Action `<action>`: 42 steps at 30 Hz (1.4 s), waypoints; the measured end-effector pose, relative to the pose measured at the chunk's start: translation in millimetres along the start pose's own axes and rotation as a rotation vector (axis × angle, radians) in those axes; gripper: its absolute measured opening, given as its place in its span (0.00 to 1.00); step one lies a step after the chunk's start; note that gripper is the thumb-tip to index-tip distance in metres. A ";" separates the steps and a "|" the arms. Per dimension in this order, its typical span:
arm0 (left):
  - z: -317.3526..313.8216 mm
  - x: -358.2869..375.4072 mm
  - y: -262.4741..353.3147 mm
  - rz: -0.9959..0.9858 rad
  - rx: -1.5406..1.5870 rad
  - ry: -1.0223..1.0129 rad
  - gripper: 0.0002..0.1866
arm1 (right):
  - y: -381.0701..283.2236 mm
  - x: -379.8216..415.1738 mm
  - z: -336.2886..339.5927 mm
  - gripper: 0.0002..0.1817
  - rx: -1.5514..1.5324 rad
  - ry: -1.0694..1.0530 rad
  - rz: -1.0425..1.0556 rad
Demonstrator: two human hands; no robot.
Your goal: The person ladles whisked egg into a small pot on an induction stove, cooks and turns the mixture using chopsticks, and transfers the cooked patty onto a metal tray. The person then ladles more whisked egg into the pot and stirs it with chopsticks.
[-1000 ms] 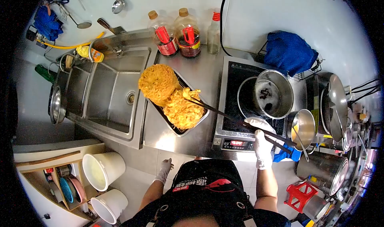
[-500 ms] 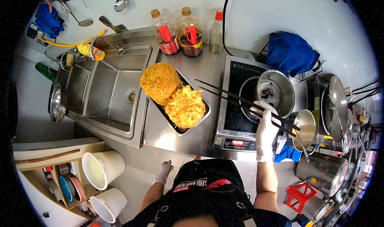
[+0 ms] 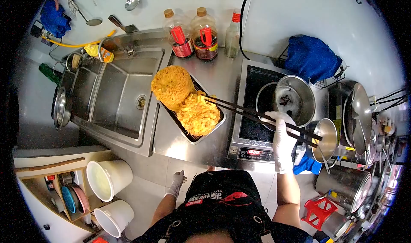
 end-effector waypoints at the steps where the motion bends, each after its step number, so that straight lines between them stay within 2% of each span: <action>1: -0.3 -0.4 -2.2 0.001 0.000 -0.001 0.23 | 3.9 3.3 8.1 0.18 -0.014 0.031 -0.008; 4: 0.4 0.3 -5.5 0.003 0.004 -0.001 0.23 | 16.9 10.9 18.4 0.15 -0.153 -0.037 -0.059; 10: 3.1 10.3 2.6 0.000 0.030 0.014 0.22 | 20.2 19.3 42.1 0.14 -0.132 0.065 -0.111; 14: 0.8 9.0 2.3 -0.013 0.030 0.010 0.22 | 9.2 16.1 52.2 0.18 -0.144 0.085 0.003; 16: -0.1 8.3 -1.1 -0.003 0.030 0.011 0.22 | -12.4 13.9 36.1 0.21 -0.112 0.129 0.083; 18: -2.1 9.2 -3.3 -0.001 0.014 -0.003 0.22 | -21.0 6.7 14.5 0.22 0.089 0.000 0.079; 19: -2.6 8.7 -2.0 -0.004 0.005 -0.010 0.22 | -22.7 2.6 1.2 0.18 0.036 -0.058 0.131; 22: -3.9 9.5 -0.1 -0.020 0.018 0.006 0.22 | -5.2 -4.5 -11.4 0.16 0.069 -0.119 0.050; 25: -4.4 9.2 -3.2 -0.050 0.035 0.004 0.22 | -3.0 -4.7 -4.2 0.15 -0.015 -0.036 0.023; 28: -4.1 6.5 -10.6 -0.018 0.057 0.012 0.22 | 1.9 -9.0 5.7 0.19 0.024 0.003 -0.028; 33: -2.5 12.2 -12.8 0.013 0.054 0.019 0.22 | 4.2 -14.6 18.1 0.20 -0.033 -0.012 -0.049; 36: -2.9 14.0 -12.9 0.017 0.067 0.017 0.22 | 5.8 -19.0 23.2 0.20 0.067 -0.011 -0.052; 37: -2.9 14.1 -13.0 0.019 0.074 0.018 0.22 | 10.1 -16.4 29.9 0.19 0.070 0.056 -0.082; 42: -3.1 11.9 -13.4 -0.001 0.082 0.026 0.21 | -9.4 -13.4 29.3 0.18 0.049 -0.002 -0.019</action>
Point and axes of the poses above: each hand's wrist, its own x-axis away from the middle knuckle, its own z-axis out of the back of the hand, y = z × x, the point moved 8 cm from there along -x, towards the middle knuckle, and after that the axes turned 4 degrees about x, right-handed, at the moved point
